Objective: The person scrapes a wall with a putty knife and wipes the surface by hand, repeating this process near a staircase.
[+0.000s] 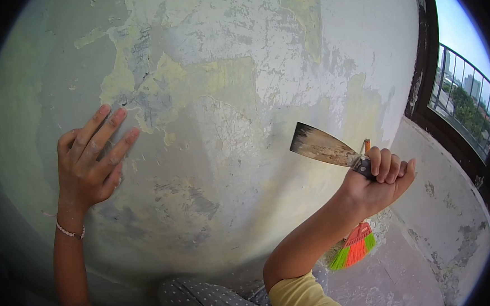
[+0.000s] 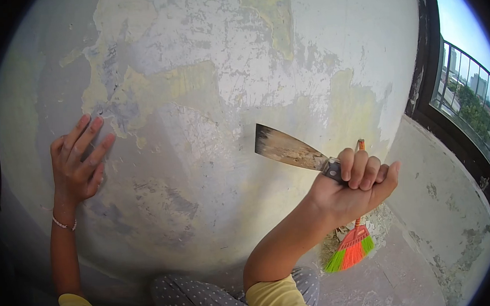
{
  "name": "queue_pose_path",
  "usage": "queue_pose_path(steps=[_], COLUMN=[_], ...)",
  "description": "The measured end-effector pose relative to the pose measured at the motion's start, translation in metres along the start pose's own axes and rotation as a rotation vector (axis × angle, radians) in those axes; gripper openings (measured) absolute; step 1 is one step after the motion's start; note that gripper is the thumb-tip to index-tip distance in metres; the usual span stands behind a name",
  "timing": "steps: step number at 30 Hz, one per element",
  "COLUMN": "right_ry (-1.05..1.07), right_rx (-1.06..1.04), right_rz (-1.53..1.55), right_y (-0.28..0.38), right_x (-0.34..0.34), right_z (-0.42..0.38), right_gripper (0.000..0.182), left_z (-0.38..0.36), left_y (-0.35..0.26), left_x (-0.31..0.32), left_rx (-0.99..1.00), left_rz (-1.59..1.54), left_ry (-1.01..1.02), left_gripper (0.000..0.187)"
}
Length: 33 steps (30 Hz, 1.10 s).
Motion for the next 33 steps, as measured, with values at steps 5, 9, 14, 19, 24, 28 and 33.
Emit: queue_pose_path(steps=[5, 9, 14, 19, 24, 28, 33], right_ry=[-0.245, -0.029, -0.010, -0.196, -0.009, -0.077, -0.265], right_rx=[0.377, 0.146, -0.128, 0.072, -0.038, -0.061, 0.121], right_rz=[-0.136, -0.145, -0.199, -0.434, -0.252, -0.228, -0.290], right_y=[-0.116, -0.047, 0.030, -0.048, 0.001, -0.005, -0.049], right_x=[-0.026, 0.003, 0.002, -0.020, 0.002, -0.015, -0.042], right_z=[-0.059, -0.044, -0.021, -0.032, -0.023, -0.026, -0.035], right_gripper=[0.036, 0.041, 0.040, 0.037, 0.039, 0.040, 0.039], left_z=[-0.001, -0.002, -0.001, -0.002, -0.002, -0.003, -0.001], left_y=[-0.002, 0.001, 0.002, 0.004, 0.002, 0.003, 0.003], left_x=[0.002, 0.000, -0.003, -0.001, -0.001, -0.001, -0.003], left_rx=[0.036, -0.011, -0.015, -0.037, -0.026, -0.020, -0.023], left_rz=[0.008, -0.022, 0.007, 0.012, 0.008, 0.011, 0.005], left_ry=[0.012, -0.004, -0.023, -0.034, -0.029, -0.026, -0.028], left_gripper=[0.047, 0.049, 0.049, 0.050, 0.051, 0.051, 0.050])
Point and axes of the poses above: each hand's wrist, its own z-axis towards the middle knuckle, its own x-axis out of the palm, y = z × x, the point moved 10 cm from there along z, towards the middle knuckle, and after that the axes turned 4 degrees about y, right-handed, at the moved point
